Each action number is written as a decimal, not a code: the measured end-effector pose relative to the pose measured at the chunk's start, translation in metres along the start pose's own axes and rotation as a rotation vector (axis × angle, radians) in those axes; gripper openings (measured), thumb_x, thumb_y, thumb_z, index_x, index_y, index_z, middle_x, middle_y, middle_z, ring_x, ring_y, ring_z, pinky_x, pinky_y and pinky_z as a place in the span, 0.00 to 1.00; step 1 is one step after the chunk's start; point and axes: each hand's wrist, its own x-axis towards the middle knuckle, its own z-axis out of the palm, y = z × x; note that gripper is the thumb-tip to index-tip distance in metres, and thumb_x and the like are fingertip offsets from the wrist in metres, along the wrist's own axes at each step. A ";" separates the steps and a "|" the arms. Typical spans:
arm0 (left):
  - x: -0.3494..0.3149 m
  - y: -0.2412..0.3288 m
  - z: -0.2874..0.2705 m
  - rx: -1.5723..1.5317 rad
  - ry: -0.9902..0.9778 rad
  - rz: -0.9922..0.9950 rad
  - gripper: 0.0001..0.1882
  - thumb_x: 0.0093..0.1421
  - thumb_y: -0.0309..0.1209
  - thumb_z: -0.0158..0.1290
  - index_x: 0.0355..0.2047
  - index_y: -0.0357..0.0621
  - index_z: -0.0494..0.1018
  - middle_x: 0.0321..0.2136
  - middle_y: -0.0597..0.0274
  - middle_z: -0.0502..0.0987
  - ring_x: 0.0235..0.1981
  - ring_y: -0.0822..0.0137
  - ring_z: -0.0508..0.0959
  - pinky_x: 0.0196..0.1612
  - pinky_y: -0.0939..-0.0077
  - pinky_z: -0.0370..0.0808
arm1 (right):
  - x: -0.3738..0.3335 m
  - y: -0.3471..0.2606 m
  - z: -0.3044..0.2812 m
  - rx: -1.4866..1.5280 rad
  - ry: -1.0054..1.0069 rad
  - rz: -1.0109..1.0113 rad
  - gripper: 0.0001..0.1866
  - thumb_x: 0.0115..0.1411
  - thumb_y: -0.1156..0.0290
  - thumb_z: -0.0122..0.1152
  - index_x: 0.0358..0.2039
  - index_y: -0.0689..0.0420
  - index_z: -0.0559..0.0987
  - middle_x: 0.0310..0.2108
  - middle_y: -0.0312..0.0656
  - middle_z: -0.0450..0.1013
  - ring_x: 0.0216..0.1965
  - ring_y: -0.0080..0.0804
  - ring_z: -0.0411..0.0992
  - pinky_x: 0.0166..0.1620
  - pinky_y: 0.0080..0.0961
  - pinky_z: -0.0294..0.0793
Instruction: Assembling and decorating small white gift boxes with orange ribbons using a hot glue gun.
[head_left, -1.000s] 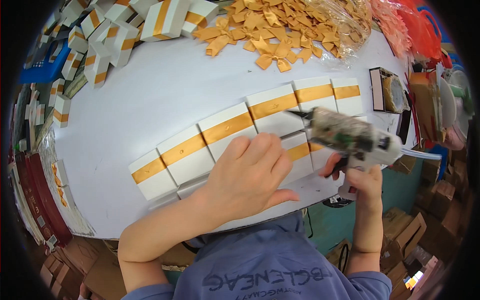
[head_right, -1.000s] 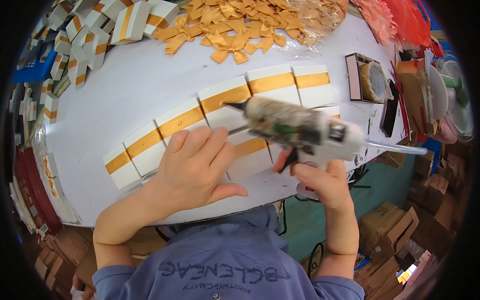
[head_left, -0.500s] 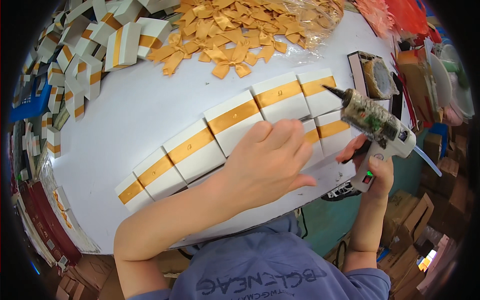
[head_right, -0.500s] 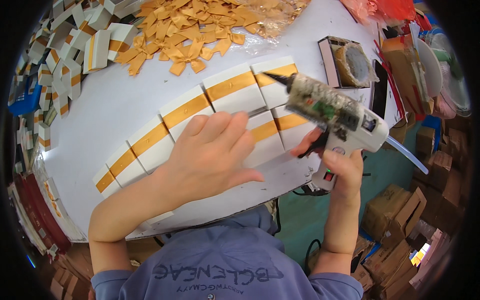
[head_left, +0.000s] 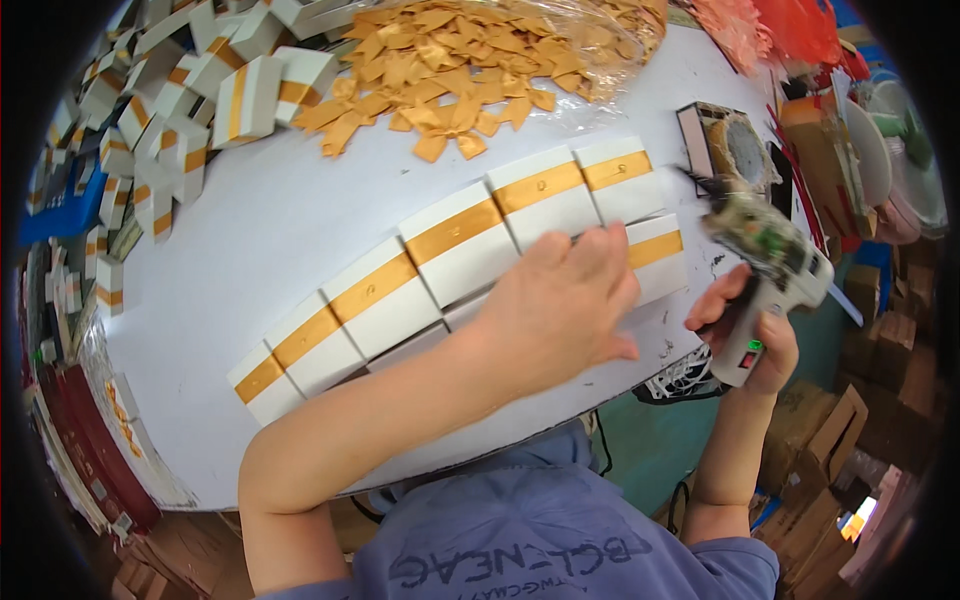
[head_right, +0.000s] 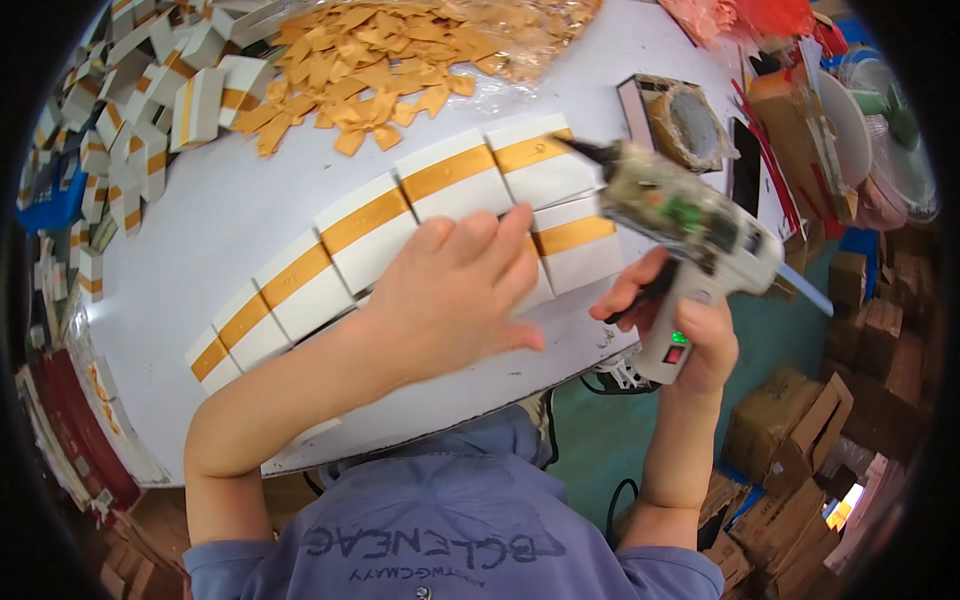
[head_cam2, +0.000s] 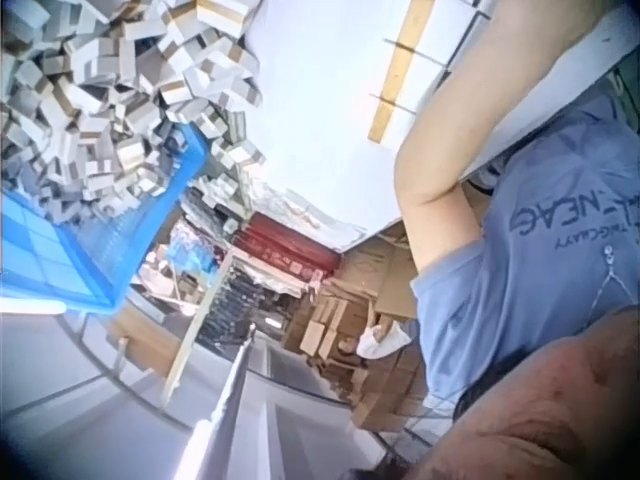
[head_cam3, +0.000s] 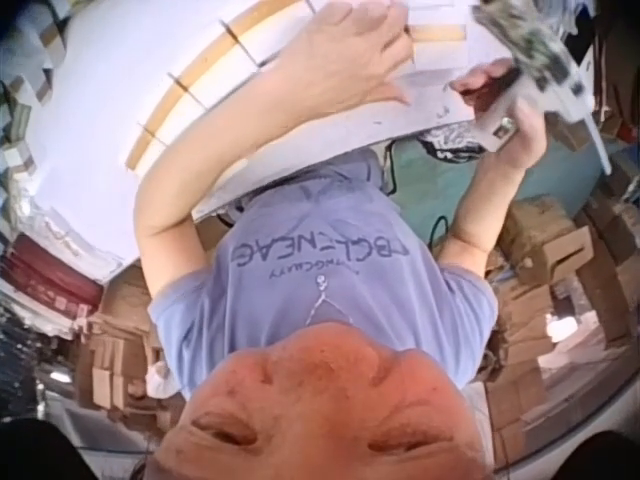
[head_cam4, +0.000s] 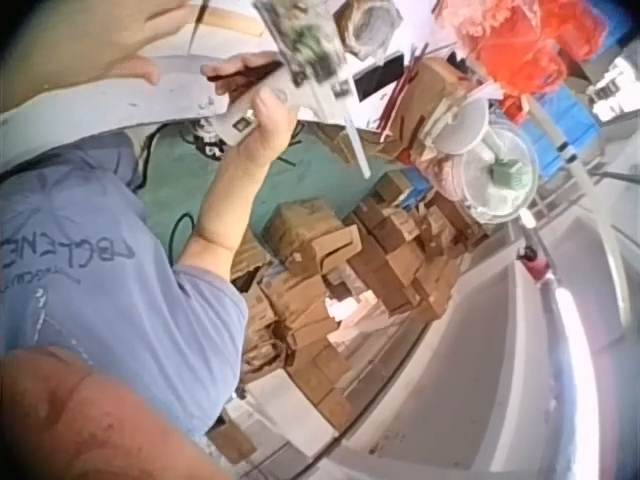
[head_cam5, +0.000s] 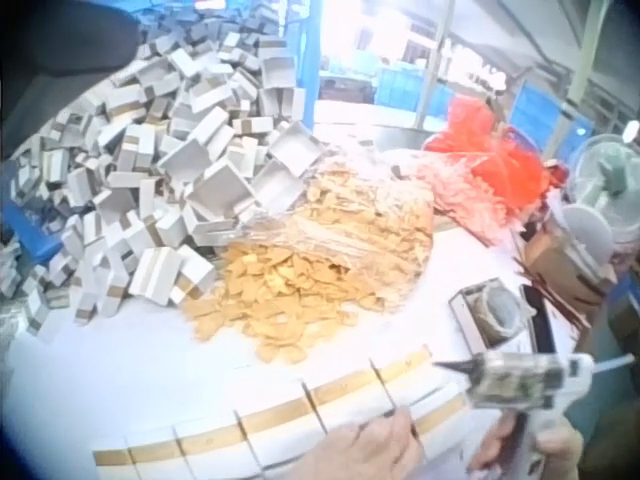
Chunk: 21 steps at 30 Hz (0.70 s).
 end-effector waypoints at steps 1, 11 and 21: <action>-0.009 0.004 -0.007 0.016 -0.003 -0.022 0.28 0.40 0.53 0.56 0.32 0.42 0.68 0.44 0.55 0.68 0.37 0.64 0.64 0.37 0.72 0.60 | -0.002 0.004 0.003 0.150 -0.017 -0.025 0.24 0.45 0.57 0.55 0.37 0.63 0.69 0.27 0.48 0.71 0.30 0.41 0.74 0.29 0.24 0.73; -0.200 0.079 -0.038 -0.128 0.295 -0.250 0.11 0.44 0.34 0.59 0.24 0.41 0.72 0.20 0.68 0.68 0.21 0.68 0.67 0.24 0.78 0.62 | -0.031 0.053 0.116 -0.004 -0.557 0.494 0.26 0.40 0.62 0.59 0.38 0.67 0.70 0.27 0.51 0.72 0.36 0.45 0.73 0.37 0.33 0.72; -0.274 0.101 -0.049 0.286 0.363 -0.661 0.11 0.51 0.40 0.54 0.27 0.46 0.70 0.41 0.62 0.75 0.39 0.65 0.68 0.39 0.71 0.60 | -0.058 0.090 0.174 -0.619 -0.910 0.140 0.14 0.49 0.73 0.59 0.37 0.60 0.72 0.29 0.43 0.71 0.28 0.36 0.71 0.33 0.24 0.69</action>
